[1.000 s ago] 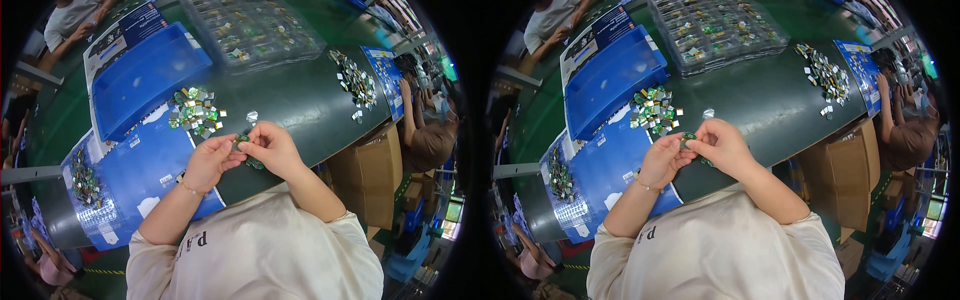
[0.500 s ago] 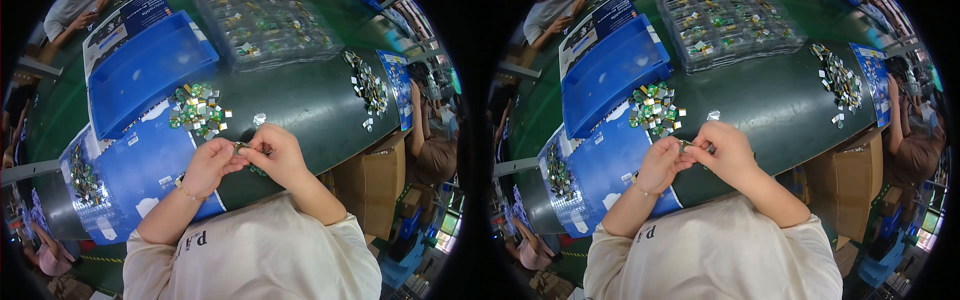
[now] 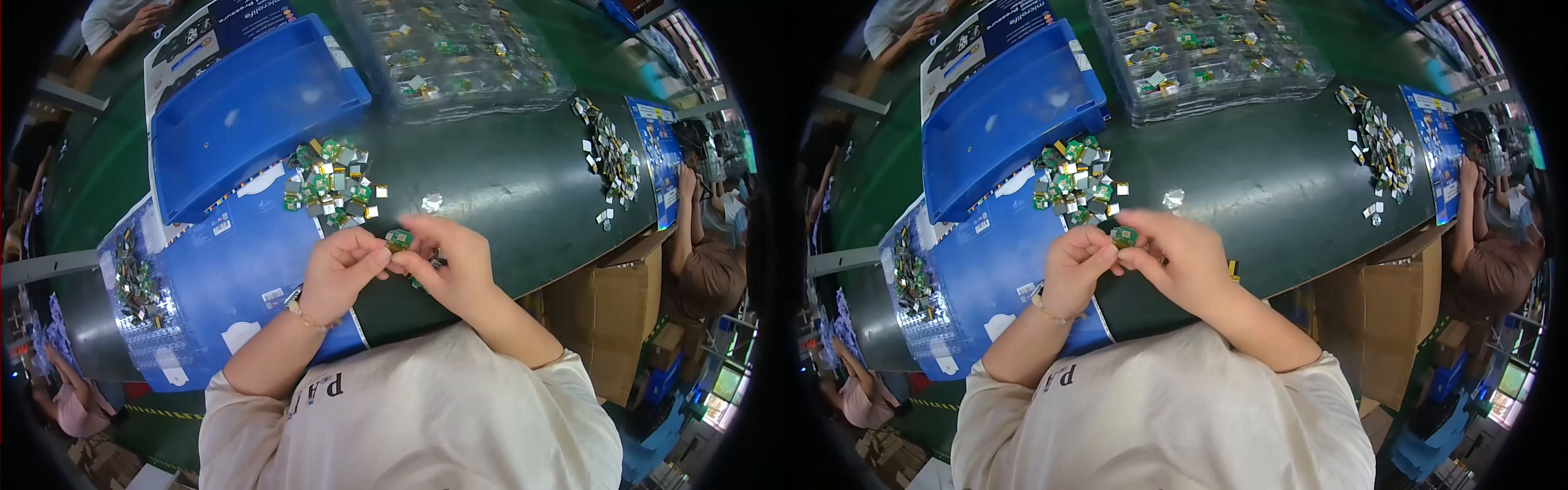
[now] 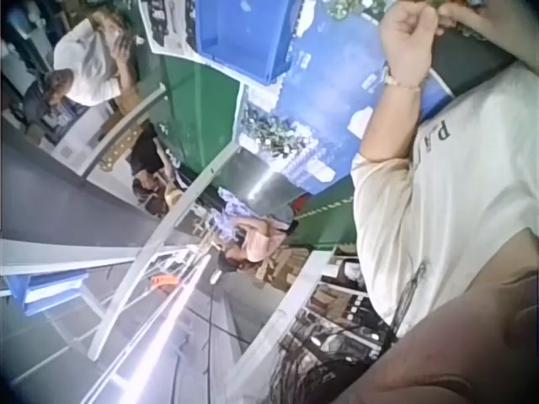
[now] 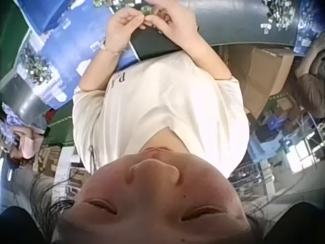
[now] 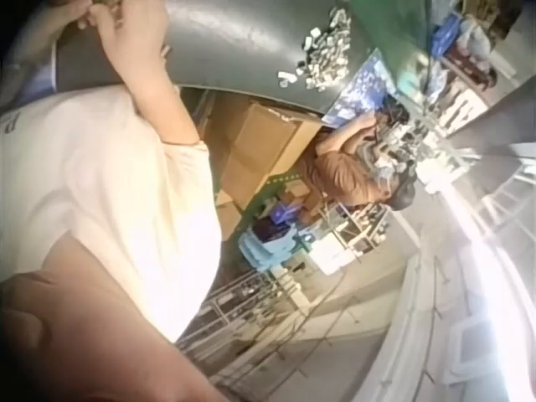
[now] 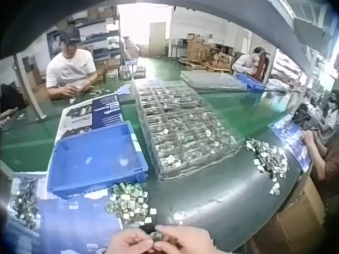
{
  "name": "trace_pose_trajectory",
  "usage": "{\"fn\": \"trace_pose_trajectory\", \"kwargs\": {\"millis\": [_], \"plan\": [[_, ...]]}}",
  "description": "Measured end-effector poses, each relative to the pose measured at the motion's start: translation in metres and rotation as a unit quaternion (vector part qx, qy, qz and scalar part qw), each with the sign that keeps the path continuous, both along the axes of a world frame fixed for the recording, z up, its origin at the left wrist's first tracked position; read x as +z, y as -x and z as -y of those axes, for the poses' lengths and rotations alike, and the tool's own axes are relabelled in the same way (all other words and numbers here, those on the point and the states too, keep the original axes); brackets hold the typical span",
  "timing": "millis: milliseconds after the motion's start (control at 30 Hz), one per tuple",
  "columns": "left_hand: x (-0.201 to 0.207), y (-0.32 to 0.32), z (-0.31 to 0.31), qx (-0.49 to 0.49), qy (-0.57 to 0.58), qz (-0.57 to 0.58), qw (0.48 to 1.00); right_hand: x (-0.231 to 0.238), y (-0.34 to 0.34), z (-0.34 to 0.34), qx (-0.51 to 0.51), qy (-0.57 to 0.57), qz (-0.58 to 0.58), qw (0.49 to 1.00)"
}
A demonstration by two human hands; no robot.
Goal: Assembling small electronic components onto printed circuit boards.
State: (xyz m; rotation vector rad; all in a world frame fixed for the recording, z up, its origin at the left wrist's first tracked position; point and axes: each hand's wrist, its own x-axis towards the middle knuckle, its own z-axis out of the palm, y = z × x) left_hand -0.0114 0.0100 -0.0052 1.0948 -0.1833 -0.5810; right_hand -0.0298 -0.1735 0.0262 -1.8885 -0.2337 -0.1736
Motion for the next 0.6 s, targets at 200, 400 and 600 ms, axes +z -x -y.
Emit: {"fn": "trace_pose_trajectory", "kwargs": {"millis": [200,400,600], "plan": [[-0.005,-0.002,-0.008,-0.043,0.101,-0.089,0.99,0.009,-0.003,0.005,-0.001,0.186,0.259,0.948],[-0.006,-0.003,-0.001,-0.034,0.155,-0.183,0.97,0.003,-0.006,0.001,-0.04,0.132,0.196,0.971],[0.0,0.0,0.001,0.014,0.05,-0.146,0.988,0.006,-0.005,0.002,-0.036,0.121,0.06,0.99]]}}
